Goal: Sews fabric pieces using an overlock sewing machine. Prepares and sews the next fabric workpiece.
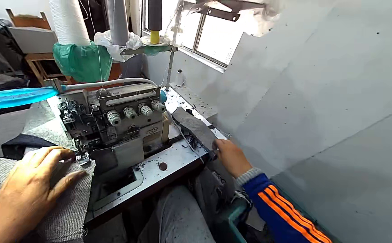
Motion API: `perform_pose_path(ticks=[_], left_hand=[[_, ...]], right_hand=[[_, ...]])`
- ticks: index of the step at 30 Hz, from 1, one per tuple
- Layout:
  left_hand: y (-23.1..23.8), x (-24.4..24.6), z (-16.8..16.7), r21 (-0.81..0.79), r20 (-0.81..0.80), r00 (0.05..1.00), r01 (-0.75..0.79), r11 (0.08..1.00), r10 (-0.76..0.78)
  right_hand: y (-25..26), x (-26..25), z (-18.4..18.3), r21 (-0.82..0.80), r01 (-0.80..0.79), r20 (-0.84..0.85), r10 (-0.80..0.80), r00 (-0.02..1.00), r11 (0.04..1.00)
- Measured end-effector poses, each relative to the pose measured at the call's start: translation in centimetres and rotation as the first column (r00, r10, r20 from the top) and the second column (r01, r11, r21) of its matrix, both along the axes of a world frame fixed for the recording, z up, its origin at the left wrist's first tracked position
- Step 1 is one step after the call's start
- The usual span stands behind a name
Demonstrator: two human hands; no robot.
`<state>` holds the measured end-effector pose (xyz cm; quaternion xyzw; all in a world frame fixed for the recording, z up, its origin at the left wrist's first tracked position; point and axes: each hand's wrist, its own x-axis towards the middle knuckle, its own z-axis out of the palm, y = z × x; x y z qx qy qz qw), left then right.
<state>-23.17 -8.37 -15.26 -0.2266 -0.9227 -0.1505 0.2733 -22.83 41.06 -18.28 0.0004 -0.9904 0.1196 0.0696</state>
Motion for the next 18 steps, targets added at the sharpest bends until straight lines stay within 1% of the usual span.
perform_pose_path(ticks=[3,5,6,7,8,9,11,13,14,15,16,18], left_hand=[[-0.5,-0.1,-0.4,-0.038,-0.044,0.999,0.008,0.999,-0.01],[-0.9,-0.4,-0.4,-0.025,-0.042,0.998,0.048,0.999,-0.049],[-1.1,-0.4,-0.1,-0.007,-0.015,0.997,0.082,0.997,-0.082],[-1.3,-0.5,0.1,0.028,0.022,0.991,0.128,0.991,-0.128],[-1.6,-0.6,0.4,0.071,0.068,0.982,0.17,0.983,-0.175],[-2.0,-0.7,0.8,0.123,0.126,0.968,0.203,0.971,-0.218],[-2.5,-0.7,2.3,0.266,0.244,0.923,0.232,0.936,-0.298],[-2.1,0.2,4.0,0.446,0.286,0.886,0.213,0.869,-0.364],[-1.7,1.0,4.7,0.504,0.255,0.886,0.219,0.835,-0.386],[-1.2,2.0,5.2,0.525,0.204,0.899,0.233,0.819,-0.387],[-0.6,2.9,5.6,0.537,0.153,0.907,0.258,0.804,-0.393],[0.4,4.1,5.9,0.539,0.078,0.897,0.329,0.776,-0.435]], right_hand=[[0.5,-0.5,0.1,0.126,-0.117,0.028,0.114,0.993,0.985],[0.5,-0.8,1.1,0.151,-0.15,-0.042,0.158,0.986,0.977],[0.4,-0.9,1.7,0.15,-0.161,-0.155,0.184,0.971,0.975],[0.2,-1.0,2.4,0.156,-0.159,-0.299,0.2,0.933,0.975],[-0.2,-1.1,3.1,0.17,-0.157,-0.431,0.216,0.876,0.973],[-1.3,-0.9,4.1,0.157,-0.166,-0.524,0.224,0.822,0.974],[-4.8,-0.2,6.2,0.098,-0.253,-0.629,0.257,0.734,0.963],[-9.3,1.0,7.3,0.006,-0.416,-0.696,0.302,0.651,0.909],[-12.0,1.7,7.1,-0.099,-0.522,-0.719,0.302,0.626,0.847],[-14.8,2.3,6.4,-0.246,-0.619,-0.722,0.285,0.631,0.746],[-17.8,2.7,5.5,-0.384,-0.678,-0.713,0.266,0.649,0.626],[-23.5,3.1,3.6,-0.581,-0.715,-0.693,0.226,0.685,0.388]])
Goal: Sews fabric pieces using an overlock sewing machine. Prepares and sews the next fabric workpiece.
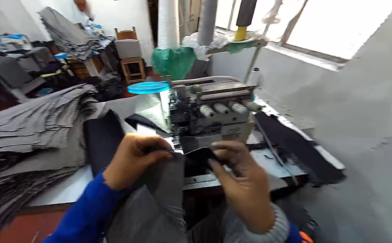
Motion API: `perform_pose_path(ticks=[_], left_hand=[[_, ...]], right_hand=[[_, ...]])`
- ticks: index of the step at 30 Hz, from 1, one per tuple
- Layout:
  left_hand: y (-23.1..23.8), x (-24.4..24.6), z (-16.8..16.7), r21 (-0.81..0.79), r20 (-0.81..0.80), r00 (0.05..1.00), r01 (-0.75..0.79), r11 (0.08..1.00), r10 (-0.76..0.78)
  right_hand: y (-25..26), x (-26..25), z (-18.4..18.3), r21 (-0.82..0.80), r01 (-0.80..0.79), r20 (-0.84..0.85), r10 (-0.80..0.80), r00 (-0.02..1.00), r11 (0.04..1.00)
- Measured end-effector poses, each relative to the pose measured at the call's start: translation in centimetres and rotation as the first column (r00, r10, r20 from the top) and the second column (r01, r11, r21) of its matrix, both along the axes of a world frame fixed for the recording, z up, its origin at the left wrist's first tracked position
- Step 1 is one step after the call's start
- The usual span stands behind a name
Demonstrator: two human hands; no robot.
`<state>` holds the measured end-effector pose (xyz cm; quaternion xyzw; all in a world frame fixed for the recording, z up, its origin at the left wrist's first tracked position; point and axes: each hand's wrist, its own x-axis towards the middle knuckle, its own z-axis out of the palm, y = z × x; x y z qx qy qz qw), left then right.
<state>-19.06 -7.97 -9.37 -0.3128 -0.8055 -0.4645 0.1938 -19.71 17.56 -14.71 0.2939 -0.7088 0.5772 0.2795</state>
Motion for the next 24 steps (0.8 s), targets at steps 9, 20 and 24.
perform_pose_path(ticks=[9,20,24], left_hand=[[-0.8,1.8,-0.4,0.109,0.1,0.99,-0.114,0.988,0.103],[0.3,-0.9,-4.8,-0.233,-0.24,0.853,-0.513,0.826,0.463],[3.1,2.1,-6.4,-0.346,-0.535,0.692,-0.703,0.622,0.485]], right_hand=[[-9.3,1.4,-0.9,-0.554,-0.182,0.22,0.353,0.909,0.813],[-9.1,5.3,-7.3,-0.127,-0.423,0.575,0.414,0.706,0.897],[-7.7,5.7,-8.9,-0.068,-0.434,0.453,0.415,0.789,0.899]])
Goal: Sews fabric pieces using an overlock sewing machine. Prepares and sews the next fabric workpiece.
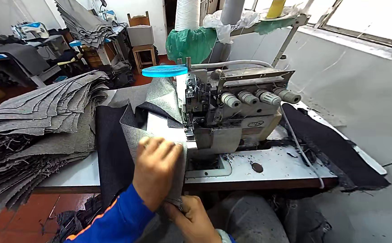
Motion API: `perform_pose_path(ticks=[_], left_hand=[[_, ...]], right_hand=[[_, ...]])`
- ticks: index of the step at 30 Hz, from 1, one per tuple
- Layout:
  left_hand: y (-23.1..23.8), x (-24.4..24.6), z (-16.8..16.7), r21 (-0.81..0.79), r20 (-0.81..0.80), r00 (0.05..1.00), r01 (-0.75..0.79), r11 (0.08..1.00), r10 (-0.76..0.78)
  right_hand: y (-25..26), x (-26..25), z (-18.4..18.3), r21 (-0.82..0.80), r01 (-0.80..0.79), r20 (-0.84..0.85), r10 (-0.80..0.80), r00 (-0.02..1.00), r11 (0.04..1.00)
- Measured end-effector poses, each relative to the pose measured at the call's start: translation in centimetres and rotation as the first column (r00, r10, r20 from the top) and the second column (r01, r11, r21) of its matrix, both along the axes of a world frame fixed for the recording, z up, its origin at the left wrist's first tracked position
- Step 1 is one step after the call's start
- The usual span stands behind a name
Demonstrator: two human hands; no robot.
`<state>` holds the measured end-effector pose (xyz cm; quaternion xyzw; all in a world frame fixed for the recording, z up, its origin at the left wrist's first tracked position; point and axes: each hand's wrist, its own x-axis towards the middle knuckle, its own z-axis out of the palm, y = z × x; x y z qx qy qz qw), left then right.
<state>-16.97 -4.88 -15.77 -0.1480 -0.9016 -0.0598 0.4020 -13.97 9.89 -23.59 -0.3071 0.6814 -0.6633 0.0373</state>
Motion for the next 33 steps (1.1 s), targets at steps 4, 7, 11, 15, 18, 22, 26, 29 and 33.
perform_pose_path(ticks=[4,7,11,15,18,22,26,29,33], left_hand=[[2.4,0.5,0.0,-0.115,0.109,0.991,-0.063,0.991,0.076],[2.1,-0.4,1.6,0.009,0.218,0.975,0.038,0.999,-0.039],[2.2,1.6,4.4,0.143,0.268,0.927,0.232,0.962,-0.263],[2.7,5.3,3.0,0.118,0.287,0.906,0.29,0.95,-0.312],[1.8,6.2,0.0,-0.02,0.257,0.936,0.252,0.967,-0.239],[0.1,5.4,-1.4,-0.215,0.223,0.96,0.22,0.952,-0.171],[-1.1,2.5,0.1,-0.257,0.167,0.943,0.325,0.91,-0.289],[-1.9,0.3,1.7,-0.244,0.192,0.912,0.402,0.883,-0.362],[-2.3,-1.6,3.2,-0.202,0.244,0.888,0.44,0.875,-0.39]], right_hand=[[1.3,-1.1,1.0,-0.051,0.035,0.031,-0.033,0.999,0.998],[2.0,-2.8,2.2,-0.271,-0.079,0.165,0.127,0.978,0.959],[3.3,-4.3,3.2,-0.312,-0.136,0.189,0.202,0.961,0.94],[3.7,-5.3,3.5,-0.055,-0.089,0.012,0.09,0.996,0.994],[3.5,-5.1,4.0,0.107,0.04,-0.128,-0.026,0.991,0.993],[2.6,-5.0,3.4,0.075,0.205,-0.272,-0.177,0.946,0.976],[1.3,-5.3,3.3,-0.009,0.325,-0.323,-0.31,0.894,0.946],[0.2,-6.0,3.5,-0.039,0.403,-0.295,-0.396,0.87,0.914],[0.0,-7.0,4.1,0.029,0.496,-0.365,-0.453,0.813,0.868]])
